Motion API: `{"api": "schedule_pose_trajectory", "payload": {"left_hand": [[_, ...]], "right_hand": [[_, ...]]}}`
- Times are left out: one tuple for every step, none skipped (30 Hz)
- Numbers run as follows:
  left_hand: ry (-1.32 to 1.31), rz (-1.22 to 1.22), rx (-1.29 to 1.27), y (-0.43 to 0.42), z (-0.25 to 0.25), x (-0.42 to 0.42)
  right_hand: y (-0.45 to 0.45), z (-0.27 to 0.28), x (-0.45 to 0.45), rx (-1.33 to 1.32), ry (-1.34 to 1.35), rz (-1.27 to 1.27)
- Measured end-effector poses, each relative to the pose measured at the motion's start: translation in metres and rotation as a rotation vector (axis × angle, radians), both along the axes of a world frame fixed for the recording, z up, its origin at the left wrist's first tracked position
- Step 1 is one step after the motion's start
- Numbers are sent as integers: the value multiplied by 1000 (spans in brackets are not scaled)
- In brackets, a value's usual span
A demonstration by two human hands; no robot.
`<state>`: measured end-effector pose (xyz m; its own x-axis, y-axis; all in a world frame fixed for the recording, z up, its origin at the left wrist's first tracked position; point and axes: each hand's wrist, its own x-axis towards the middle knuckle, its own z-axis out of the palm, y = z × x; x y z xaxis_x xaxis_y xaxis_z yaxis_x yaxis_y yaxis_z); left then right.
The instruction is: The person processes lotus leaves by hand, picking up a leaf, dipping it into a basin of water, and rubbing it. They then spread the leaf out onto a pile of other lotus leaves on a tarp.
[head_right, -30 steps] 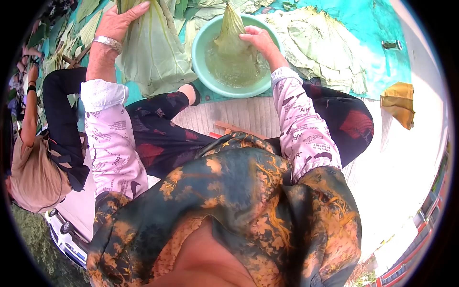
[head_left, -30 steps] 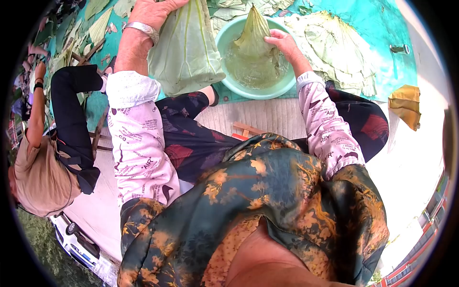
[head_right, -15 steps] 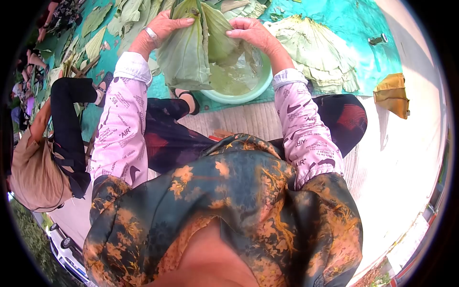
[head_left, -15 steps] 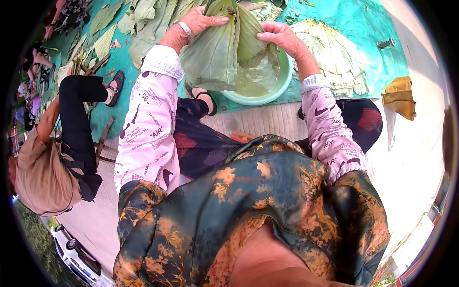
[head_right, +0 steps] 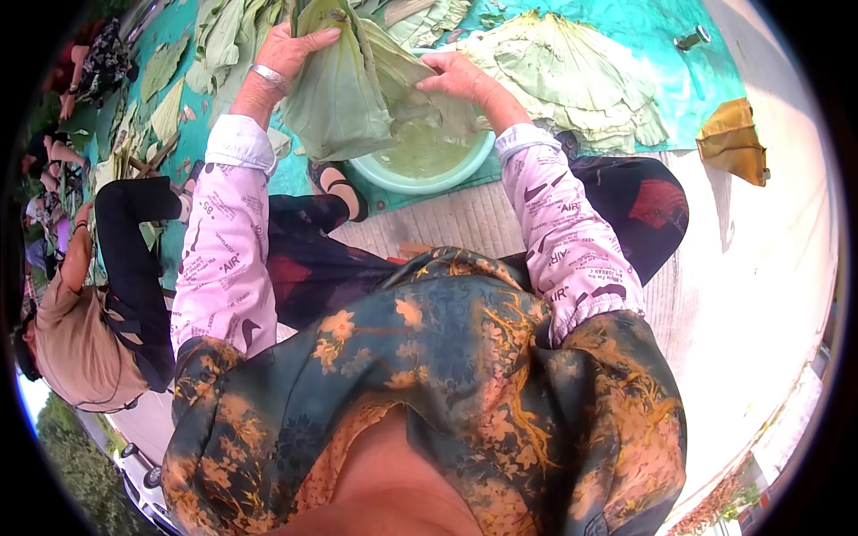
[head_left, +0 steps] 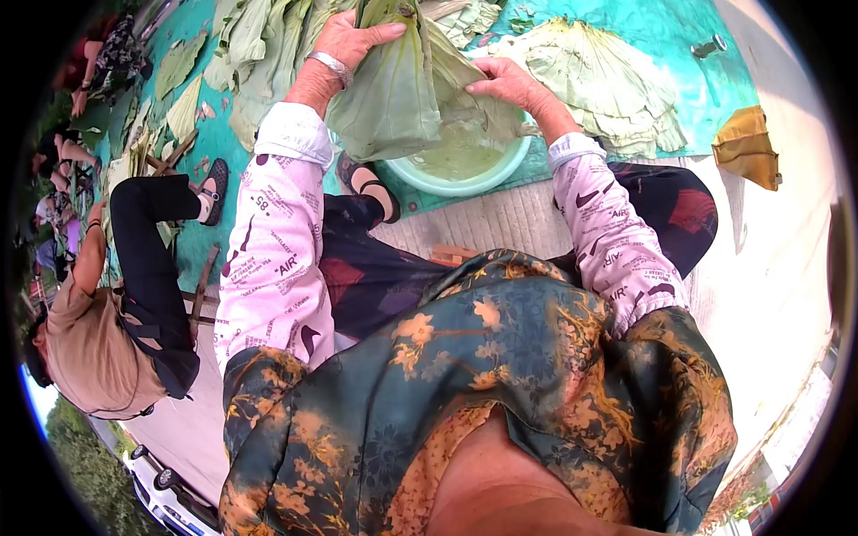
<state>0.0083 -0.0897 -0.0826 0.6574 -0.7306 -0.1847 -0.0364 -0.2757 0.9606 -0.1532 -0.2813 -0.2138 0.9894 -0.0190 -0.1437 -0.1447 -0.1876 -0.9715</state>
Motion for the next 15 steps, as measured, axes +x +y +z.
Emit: {"api": "schedule_pose_trajectory", "payload": {"left_hand": [[-10,37,14,4,4,3],[-19,73,30,7,6,6],[-26,54,27,10,7,8],[-33,34,14,8,7,9],[-43,17,9,10,7,12],[-66,39,3,11,7,12],[-65,60,2,12,3,12],[-73,76,10,17,4,12],[-80,91,19,19,7,12],[-56,92,-2,21,4,16],[-60,114,-8,21,2,16],[-66,137,-11,22,1,17],[-71,162,-15,23,-1,19],[-105,184,-22,24,-6,23],[-118,191,-7,25,-6,23]], "right_hand": [[0,-5,-1,-60,9,8],[-1,-11,-6,-132,31,-47],[-1,-13,-7,-106,43,-62],[-7,-13,-10,-90,54,-79],[-9,-14,-10,-67,63,-92],[-9,-14,-10,-51,80,-114],[-13,-15,-13,-45,103,-133],[-14,-15,-13,-28,119,-156],[-14,-15,-13,-18,118,-154],[-15,-16,-13,-7,118,-152],[-19,-16,-14,-1,119,-150],[-23,-21,-12,-68,111,-128],[-26,-25,-15,-108,89,-110],[-31,-30,-18,-154,71,-91],[-31,-32,-20,-193,49,-72]]}}
